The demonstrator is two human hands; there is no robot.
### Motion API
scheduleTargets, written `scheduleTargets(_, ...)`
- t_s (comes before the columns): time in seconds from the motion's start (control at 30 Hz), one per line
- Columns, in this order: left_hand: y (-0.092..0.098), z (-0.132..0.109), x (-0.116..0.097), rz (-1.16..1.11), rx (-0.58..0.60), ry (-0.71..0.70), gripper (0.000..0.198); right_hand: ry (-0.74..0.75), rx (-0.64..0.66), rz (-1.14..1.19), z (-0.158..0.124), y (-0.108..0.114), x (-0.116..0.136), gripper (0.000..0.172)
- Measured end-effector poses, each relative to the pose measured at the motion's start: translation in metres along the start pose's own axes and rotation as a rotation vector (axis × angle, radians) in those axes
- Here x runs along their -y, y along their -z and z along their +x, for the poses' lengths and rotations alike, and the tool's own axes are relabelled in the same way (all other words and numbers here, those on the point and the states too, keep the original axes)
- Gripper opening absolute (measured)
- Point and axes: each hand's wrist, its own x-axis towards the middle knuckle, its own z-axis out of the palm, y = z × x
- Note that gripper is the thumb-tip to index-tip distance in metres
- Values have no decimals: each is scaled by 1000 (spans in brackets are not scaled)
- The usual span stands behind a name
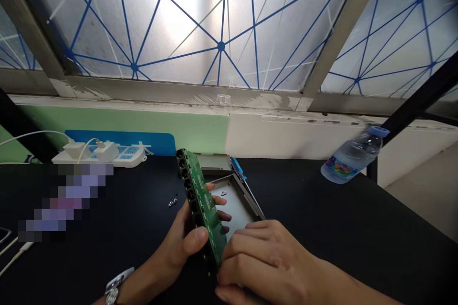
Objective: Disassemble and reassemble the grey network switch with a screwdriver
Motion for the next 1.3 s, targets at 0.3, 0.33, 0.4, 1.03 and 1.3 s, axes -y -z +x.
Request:
scheduleTargets(0.3,1,1,4,33,12,-1,75,12,-72,-149,0,0,10,17)
scheduleTargets(0.33,2,1,4,40,2,3,75,9,-84,-156,0,0,11,17)
scheduleTargets(0.4,2,0,3,54,0,18,74,-3,-94,-153,0,-1,11,18)
scheduleTargets(1.03,-3,-3,1,-269,83,60,72,-923,335,-376,-9,-25,-88,55)
scheduleTargets(1.3,2,2,9,-104,18,99,70,-1032,261,-409,-1,-34,-89,54)
